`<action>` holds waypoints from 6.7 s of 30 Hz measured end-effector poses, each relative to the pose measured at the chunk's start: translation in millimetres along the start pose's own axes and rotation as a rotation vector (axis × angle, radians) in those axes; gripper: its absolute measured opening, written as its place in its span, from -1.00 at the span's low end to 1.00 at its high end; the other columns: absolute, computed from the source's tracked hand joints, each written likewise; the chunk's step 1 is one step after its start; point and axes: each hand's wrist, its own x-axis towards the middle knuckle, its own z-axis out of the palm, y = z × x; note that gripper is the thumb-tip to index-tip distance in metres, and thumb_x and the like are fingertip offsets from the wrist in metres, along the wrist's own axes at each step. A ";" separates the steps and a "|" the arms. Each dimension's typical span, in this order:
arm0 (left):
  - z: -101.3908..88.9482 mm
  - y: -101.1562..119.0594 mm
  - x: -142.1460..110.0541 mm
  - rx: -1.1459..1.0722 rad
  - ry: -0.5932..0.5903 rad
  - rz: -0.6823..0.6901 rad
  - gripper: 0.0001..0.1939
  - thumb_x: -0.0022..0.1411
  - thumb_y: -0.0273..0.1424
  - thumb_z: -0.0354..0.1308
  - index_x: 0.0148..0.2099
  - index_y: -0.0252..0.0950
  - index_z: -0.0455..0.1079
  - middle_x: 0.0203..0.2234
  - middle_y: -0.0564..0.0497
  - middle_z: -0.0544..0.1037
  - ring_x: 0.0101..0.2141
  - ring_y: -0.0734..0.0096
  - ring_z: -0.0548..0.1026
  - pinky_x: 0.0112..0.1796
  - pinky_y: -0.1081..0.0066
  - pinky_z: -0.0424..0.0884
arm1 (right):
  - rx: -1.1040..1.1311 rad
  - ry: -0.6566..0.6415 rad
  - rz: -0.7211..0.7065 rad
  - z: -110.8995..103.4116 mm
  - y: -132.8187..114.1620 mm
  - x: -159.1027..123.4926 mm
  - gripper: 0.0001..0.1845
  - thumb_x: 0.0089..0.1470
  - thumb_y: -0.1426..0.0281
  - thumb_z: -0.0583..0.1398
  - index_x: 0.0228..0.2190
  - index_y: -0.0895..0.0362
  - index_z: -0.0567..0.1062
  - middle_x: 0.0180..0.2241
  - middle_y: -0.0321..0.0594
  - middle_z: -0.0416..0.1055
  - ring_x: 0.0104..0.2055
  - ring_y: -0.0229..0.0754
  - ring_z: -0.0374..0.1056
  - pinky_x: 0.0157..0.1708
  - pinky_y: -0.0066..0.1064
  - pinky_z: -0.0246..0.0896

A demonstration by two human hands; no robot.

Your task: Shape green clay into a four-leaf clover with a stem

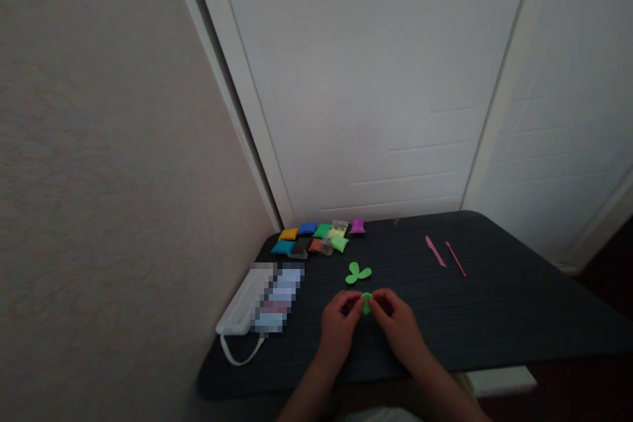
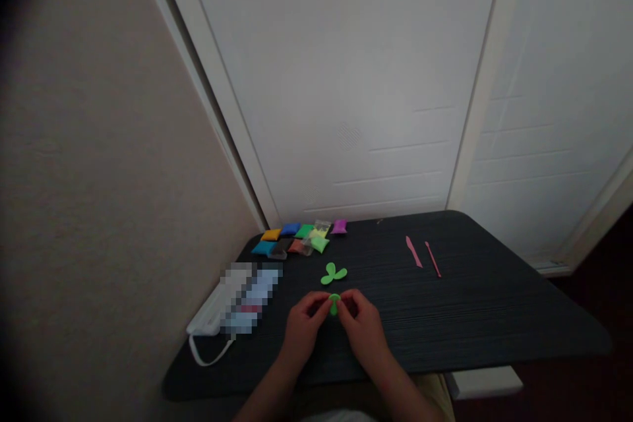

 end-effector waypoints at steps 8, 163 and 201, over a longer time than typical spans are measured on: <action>-0.6 2.8 -0.9 0.049 0.009 0.094 -0.80 0.07 -0.30 0.03 -0.30 -0.27 0.38 -0.36 -0.02 0.44 -0.32 0.38 0.40 -0.31 0.38 0.33 | -0.054 0.009 -0.059 -0.8 2.1 -1.7 -0.81 -0.02 0.27 0.06 -0.40 0.10 0.38 -0.42 -0.23 0.37 -0.39 -0.18 0.28 -0.38 -0.36 0.17; 4.1 -5.7 -0.9 0.054 0.009 0.078 -0.78 0.06 -0.27 0.03 -0.32 -0.30 0.38 -0.44 0.03 0.46 -0.40 0.46 0.39 -0.35 0.47 0.28 | -0.104 -0.025 -0.084 -4.7 12.7 -3.8 -0.80 0.00 0.26 0.05 -0.35 0.09 0.35 -0.46 -0.28 0.38 -0.43 -0.25 0.29 -0.40 -0.42 0.17; 5.2 -4.8 -2.2 0.065 0.009 0.087 -0.77 0.07 -0.26 0.02 -0.32 -0.31 0.37 -0.44 0.03 0.46 -0.41 0.46 0.39 -0.35 0.47 0.28 | -0.042 -0.016 -0.050 -3.3 12.4 -3.9 -0.77 -0.03 0.22 0.06 -0.36 0.11 0.34 -0.48 -0.26 0.38 -0.45 -0.24 0.30 -0.43 -0.41 0.18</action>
